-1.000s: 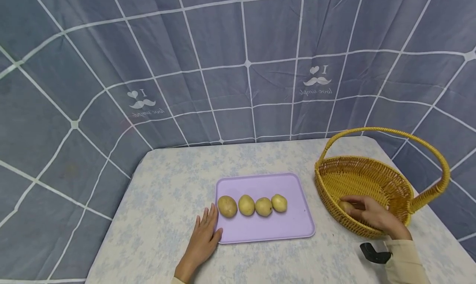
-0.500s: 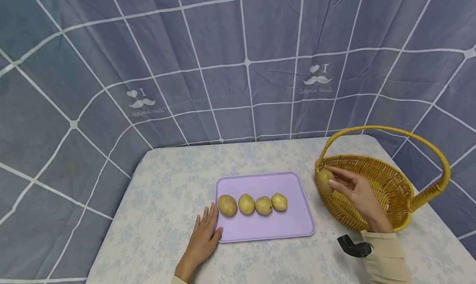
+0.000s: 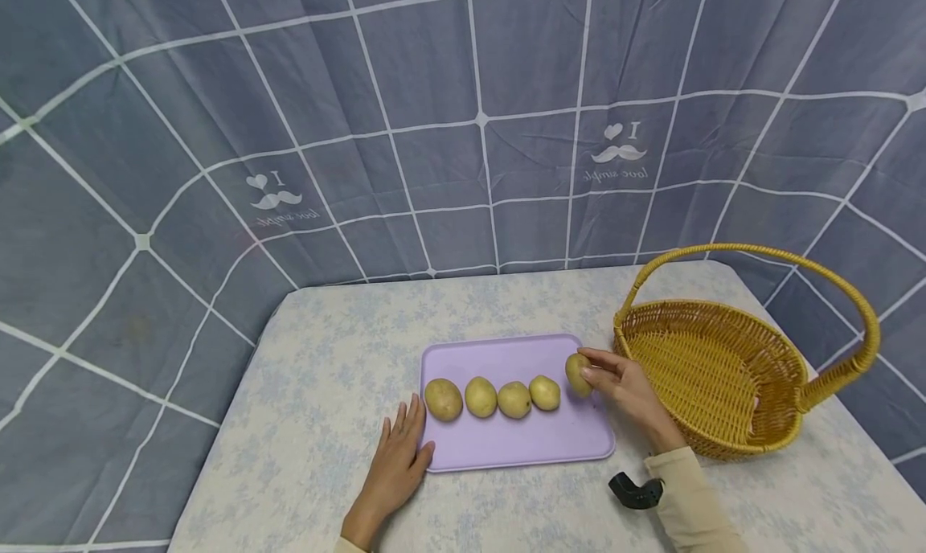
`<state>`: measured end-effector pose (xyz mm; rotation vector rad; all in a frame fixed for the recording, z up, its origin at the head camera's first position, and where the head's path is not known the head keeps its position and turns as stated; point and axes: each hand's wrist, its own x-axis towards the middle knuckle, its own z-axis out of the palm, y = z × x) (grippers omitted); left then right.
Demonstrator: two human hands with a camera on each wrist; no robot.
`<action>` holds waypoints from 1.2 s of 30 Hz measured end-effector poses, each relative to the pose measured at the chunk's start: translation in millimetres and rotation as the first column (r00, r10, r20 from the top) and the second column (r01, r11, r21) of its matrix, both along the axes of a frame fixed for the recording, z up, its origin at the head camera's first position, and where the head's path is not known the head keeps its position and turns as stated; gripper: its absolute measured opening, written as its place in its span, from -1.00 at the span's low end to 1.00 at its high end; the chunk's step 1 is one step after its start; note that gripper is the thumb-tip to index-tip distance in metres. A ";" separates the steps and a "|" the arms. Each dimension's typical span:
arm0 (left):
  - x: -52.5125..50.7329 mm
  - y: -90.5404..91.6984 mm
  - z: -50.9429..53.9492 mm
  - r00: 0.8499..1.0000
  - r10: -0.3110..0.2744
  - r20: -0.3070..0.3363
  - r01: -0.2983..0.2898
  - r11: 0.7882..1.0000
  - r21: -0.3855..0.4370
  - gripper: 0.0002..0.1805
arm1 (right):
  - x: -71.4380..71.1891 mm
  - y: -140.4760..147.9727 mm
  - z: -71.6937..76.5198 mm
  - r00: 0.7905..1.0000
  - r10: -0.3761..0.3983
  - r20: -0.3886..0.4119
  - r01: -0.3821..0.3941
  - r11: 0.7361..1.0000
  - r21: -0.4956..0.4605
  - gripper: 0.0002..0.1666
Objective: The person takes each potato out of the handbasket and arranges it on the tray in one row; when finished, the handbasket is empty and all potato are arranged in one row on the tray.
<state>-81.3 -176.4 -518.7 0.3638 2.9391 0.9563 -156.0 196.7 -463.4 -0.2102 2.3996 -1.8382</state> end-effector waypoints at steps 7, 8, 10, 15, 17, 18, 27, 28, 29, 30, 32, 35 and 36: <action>1.8 0.3 1.5 1.000 0.003 0.009 -0.003 1.000 -0.005 -0.29 | -2.4 -9.1 -15.6 1.000 -0.001 -0.009 0.002 0.982 0.190 -0.44; 2.1 0.5 1.7 1.000 0.002 0.007 -0.002 1.000 -0.004 -0.29 | -2.3 -10.8 -16.4 1.000 -0.008 -0.016 0.011 0.976 0.219 -0.46; 2.6 1.0 1.9 1.000 0.000 0.004 0.000 1.000 -0.002 -0.29 | -1.5 -14.3 -16.8 0.999 -0.024 -0.036 0.033 0.961 0.276 -0.49; 3.6 1.0 1.8 1.000 -0.001 0.004 0.001 1.000 0.000 -0.29 | -0.7 -20.7 -15.6 0.991 -0.051 -0.124 0.100 0.902 0.421 -0.59; 3.8 1.2 1.8 1.000 0.000 0.005 0.000 1.000 0.001 -0.29 | -0.6 -22.3 -15.1 0.987 -0.049 -0.155 0.116 0.881 0.458 -0.61; 3.9 1.2 1.8 1.000 0.000 0.006 0.000 1.000 0.002 -0.29 | -0.2 -23.3 -14.8 0.985 -0.048 -0.166 0.123 0.872 0.474 -0.62; 4.0 1.8 0.1 1.000 0.003 -0.003 -0.003 1.000 0.002 -0.29 | 3.3 -27.3 -17.3 0.985 -0.029 -0.170 0.112 0.861 0.497 -0.60; 3.9 1.8 0.0 1.000 0.002 -0.004 -0.002 1.000 0.003 -0.29 | 3.4 -27.3 -17.5 0.985 -0.029 -0.169 0.110 0.862 0.495 -0.59; 3.9 1.8 0.0 1.000 0.002 -0.004 -0.002 1.000 0.004 -0.29 | 3.4 -27.4 -17.4 0.985 -0.029 -0.167 0.109 0.863 0.493 -0.59; 3.9 1.8 0.0 1.000 0.002 -0.003 -0.002 1.000 0.004 -0.29 | 3.6 -27.2 -17.3 0.986 -0.028 -0.166 0.107 0.864 0.492 -0.59; 3.9 2.0 -0.1 1.000 0.003 0.000 -0.003 1.000 0.003 -0.29 | 3.5 -26.5 -17.2 0.986 -0.024 -0.167 0.104 0.864 0.493 -0.58; 4.1 2.4 -0.4 1.000 0.003 0.005 -0.003 1.000 -0.002 -0.29 | 2.7 -24.6 -16.6 0.983 -0.024 -0.180 0.110 0.870 0.481 -0.59; 4.2 2.5 -0.4 1.000 0.003 0.007 -0.003 1.000 -0.002 -0.29 | 2.5 -23.7 -16.1 0.981 -0.024 -0.191 0.114 0.871 0.477 -0.60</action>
